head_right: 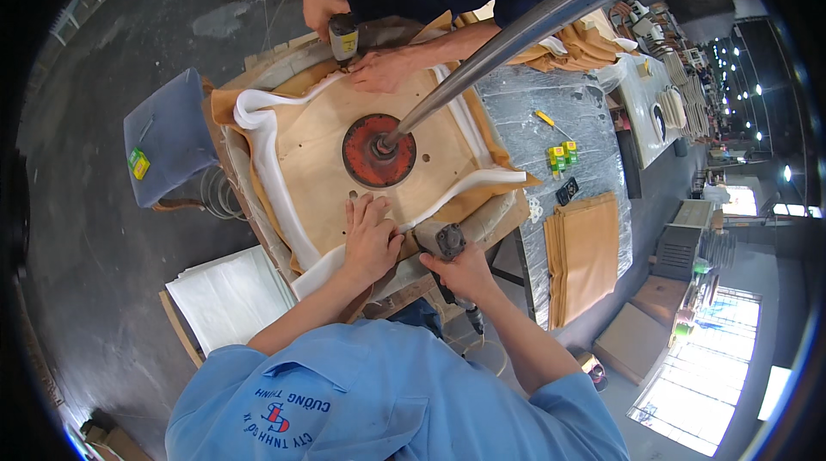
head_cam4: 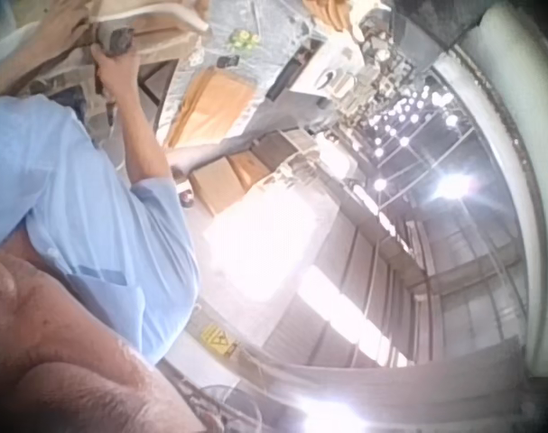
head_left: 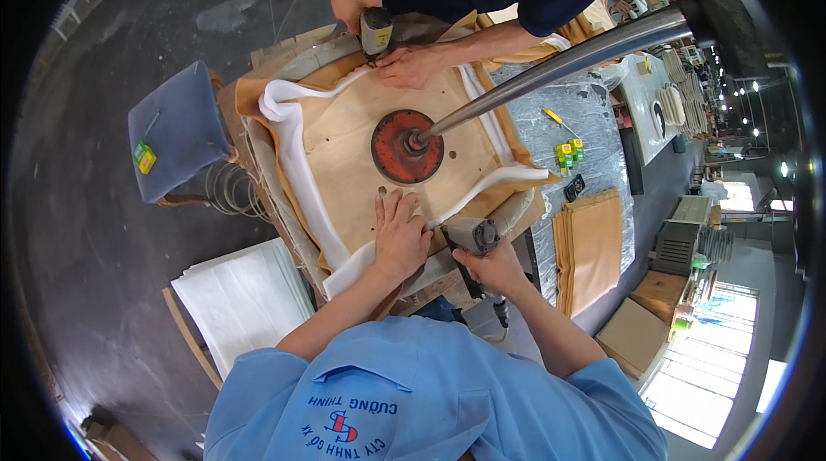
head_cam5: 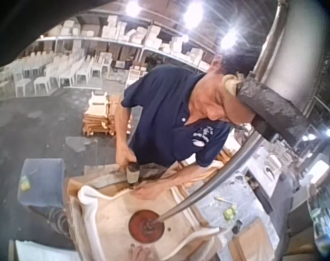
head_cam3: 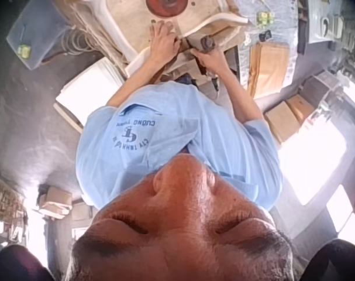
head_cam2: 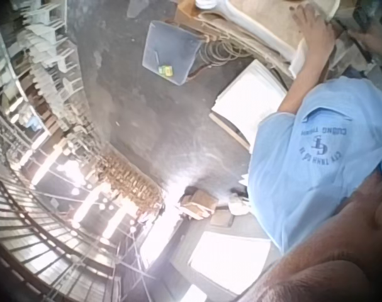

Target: The person assembles a chair by placing a white fabric cover over a wooden seat frame and securing it with a staple gun. A coworker assists by applying glue to the frame and positioning the seat. The person repeatedly staples the fabric edges to the underside of the seat.

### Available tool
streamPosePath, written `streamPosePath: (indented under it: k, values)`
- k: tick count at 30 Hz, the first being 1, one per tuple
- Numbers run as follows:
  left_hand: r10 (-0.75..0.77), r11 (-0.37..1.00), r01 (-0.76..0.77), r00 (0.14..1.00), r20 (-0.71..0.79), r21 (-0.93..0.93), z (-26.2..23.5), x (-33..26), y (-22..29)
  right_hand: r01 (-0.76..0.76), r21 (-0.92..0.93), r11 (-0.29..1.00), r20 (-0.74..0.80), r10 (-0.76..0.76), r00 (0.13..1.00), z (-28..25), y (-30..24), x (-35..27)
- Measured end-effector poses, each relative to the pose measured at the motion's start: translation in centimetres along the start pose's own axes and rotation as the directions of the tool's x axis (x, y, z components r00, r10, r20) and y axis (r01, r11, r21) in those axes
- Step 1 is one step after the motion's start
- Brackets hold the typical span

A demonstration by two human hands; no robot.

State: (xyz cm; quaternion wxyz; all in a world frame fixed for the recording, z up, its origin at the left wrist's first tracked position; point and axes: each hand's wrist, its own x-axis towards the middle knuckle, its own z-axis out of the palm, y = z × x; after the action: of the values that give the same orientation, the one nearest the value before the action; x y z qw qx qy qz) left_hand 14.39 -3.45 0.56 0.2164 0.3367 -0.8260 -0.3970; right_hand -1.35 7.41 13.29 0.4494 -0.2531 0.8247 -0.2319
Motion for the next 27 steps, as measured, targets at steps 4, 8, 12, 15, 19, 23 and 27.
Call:
streamPosePath:
  k: [4, 8, 12, 15, 19, 23, 27]
  values:
    - [0.004, 0.999, -0.003, 1.0, 0.028, -0.037, -0.3, 0.2, 0.1, -0.005, -0.016, 1.0, 0.011, 0.006, 1.0, 0.5, -0.5, -0.7]
    - [0.016, 1.0, -0.016, 1.0, -0.002, -0.011, 0.1, 0.3, 0.1, 0.002, -0.083, 0.997, 0.014, 0.0, 1.0, 1.0, -0.7, -0.6]
    - [0.021, 0.999, -0.022, 0.999, -0.048, -0.023, 0.6, 0.2, 0.1, 0.075, -0.158, 0.985, -0.045, -0.083, 0.995, 1.7, -0.1, 0.1]
    - [0.038, 0.999, -0.039, 0.998, -0.048, -0.02, 0.7, 0.3, 0.0, 0.141, -0.168, 0.976, -0.067, -0.154, 0.986, 1.9, 0.3, 0.9]
    - [0.032, 0.998, -0.03, 0.999, 0.029, -0.052, -0.3, 0.0, -0.4, 0.04, -0.092, 0.995, -0.02, -0.042, 0.999, 1.6, 0.4, 0.9]
    - [0.054, 0.997, -0.054, 0.998, -0.013, -0.052, 0.1, 0.4, -0.9, -0.015, 0.067, 0.998, 0.015, 0.014, 1.0, 1.4, 0.4, -0.2]
    - [0.03, 0.998, -0.03, 1.0, 0.006, -0.048, 0.2, 0.4, -0.5, -0.022, 0.038, 0.999, 0.021, 0.021, 1.0, 1.8, 0.4, -0.8]
